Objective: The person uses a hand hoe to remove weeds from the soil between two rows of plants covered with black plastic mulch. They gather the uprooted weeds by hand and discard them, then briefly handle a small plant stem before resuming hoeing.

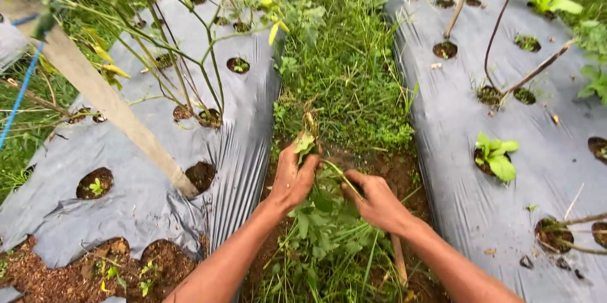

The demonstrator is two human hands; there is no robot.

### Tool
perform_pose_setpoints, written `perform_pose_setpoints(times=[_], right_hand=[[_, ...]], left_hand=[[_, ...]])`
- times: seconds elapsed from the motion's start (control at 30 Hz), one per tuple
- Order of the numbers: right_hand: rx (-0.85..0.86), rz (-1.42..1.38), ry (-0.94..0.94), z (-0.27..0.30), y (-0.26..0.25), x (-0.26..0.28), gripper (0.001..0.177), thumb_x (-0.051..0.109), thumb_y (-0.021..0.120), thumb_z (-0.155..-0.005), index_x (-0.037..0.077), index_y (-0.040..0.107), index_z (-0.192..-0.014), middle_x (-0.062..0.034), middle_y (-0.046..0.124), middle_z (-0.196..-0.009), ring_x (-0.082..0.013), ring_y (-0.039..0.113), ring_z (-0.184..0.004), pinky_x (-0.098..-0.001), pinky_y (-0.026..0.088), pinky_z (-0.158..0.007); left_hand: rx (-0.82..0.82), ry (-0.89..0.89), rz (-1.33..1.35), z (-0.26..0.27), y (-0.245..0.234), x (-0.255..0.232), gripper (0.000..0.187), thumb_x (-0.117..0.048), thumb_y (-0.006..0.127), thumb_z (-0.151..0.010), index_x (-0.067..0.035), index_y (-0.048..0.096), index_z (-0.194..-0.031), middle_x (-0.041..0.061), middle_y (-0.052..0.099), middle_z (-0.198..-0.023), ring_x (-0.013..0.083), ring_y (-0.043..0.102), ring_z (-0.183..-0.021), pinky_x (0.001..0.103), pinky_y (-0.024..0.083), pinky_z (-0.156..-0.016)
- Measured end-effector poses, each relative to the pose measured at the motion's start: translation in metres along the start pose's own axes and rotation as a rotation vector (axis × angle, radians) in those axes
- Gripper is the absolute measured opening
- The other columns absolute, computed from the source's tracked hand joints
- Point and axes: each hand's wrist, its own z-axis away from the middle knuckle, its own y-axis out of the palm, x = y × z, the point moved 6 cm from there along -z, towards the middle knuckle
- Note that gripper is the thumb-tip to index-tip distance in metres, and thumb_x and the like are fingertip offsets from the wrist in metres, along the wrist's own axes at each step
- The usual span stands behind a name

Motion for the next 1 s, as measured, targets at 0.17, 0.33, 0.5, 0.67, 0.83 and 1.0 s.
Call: perform_pose_setpoints(times=[0.17, 0.33, 0.5, 0.67, 0.83, 1.0], right_hand=[[0.11, 0.063, 0.213, -0.006, 0.014, -0.002, 0.036, 0.012, 0.046, -0.101, 0.01, 0.057, -0.135, -0.0099, 0.074, -0.097, -0.0111, 0.059, -0.057, -0.0248, 0.059, -0.055], [0.013, 0.146, 0.174, -0.021, 0.028, -0.026, 0.038, 0.007, 0.05, -0.098, 0.008, 0.059, -0.135, -0.0176, 0.068, -0.129, -0.0229, 0.074, -0.089, -0.0382, 0.063, -0.086], [-0.008, 0.132, 0.137, -0.018, 0.009, 0.006, 0.028, -0.006, 0.048, -0.091, 0.004, 0.074, -0.097, -0.0151, 0.076, -0.08, -0.0344, 0.077, -0.094, -0.0523, 0.052, -0.103], [0.13, 0.153, 0.388, -0.004, 0.003, -0.02, 0.038, 0.0, 0.046, -0.096, 0.002, 0.058, -0.132, -0.0248, 0.074, -0.099, -0.0306, 0.072, -0.082, -0.0514, 0.057, -0.085], [0.284, 0.255, 0.408, -0.004, 0.003, -0.039, 0.044, 0.019, 0.057, -0.097, 0.002, 0.055, -0.138, -0.0267, 0.061, -0.131, -0.0432, 0.057, -0.129, -0.0608, 0.045, -0.107], [0.109, -0.113, 0.324, -0.005, -0.016, 0.028, 0.06, 0.004, 0.061, -0.09, -0.002, 0.042, -0.147, -0.0308, 0.055, -0.139, -0.0467, 0.05, -0.135, -0.0654, 0.039, -0.112]], left_hand=[[0.072, -0.134, -0.212, -0.017, -0.004, 0.016, 0.083, -0.079, 0.019, -0.082, -0.02, 0.047, -0.132, 0.013, 0.047, -0.131, 0.0254, 0.047, -0.124, 0.06, 0.044, -0.107], [0.08, -0.171, -0.192, -0.022, 0.002, 0.026, 0.104, -0.084, 0.021, -0.075, -0.016, 0.03, -0.154, 0.019, 0.033, -0.153, 0.0329, 0.042, -0.14, 0.069, 0.037, -0.111], [-0.041, 0.209, -0.002, -0.015, -0.017, -0.021, 0.057, -0.037, 0.042, -0.101, 0.009, 0.059, -0.128, 0.025, 0.071, -0.087, 0.0333, 0.068, -0.083, 0.053, 0.058, -0.081], [-0.288, -0.278, -0.039, -0.004, -0.042, -0.046, 0.064, -0.025, 0.05, -0.104, 0.009, 0.029, -0.154, 0.034, 0.038, -0.155, 0.0427, 0.037, -0.147, 0.059, 0.025, -0.122], [-0.276, -0.238, -0.029, -0.005, -0.046, -0.038, 0.061, -0.033, 0.055, -0.102, 0.01, 0.045, -0.144, 0.024, 0.069, -0.119, 0.0372, 0.061, -0.123, 0.056, 0.041, -0.108], [-0.226, -0.076, 0.121, -0.021, -0.042, -0.006, 0.053, -0.032, 0.054, -0.106, 0.008, 0.048, -0.141, 0.017, 0.078, -0.1, 0.0223, 0.074, -0.099, 0.045, 0.055, -0.096]])
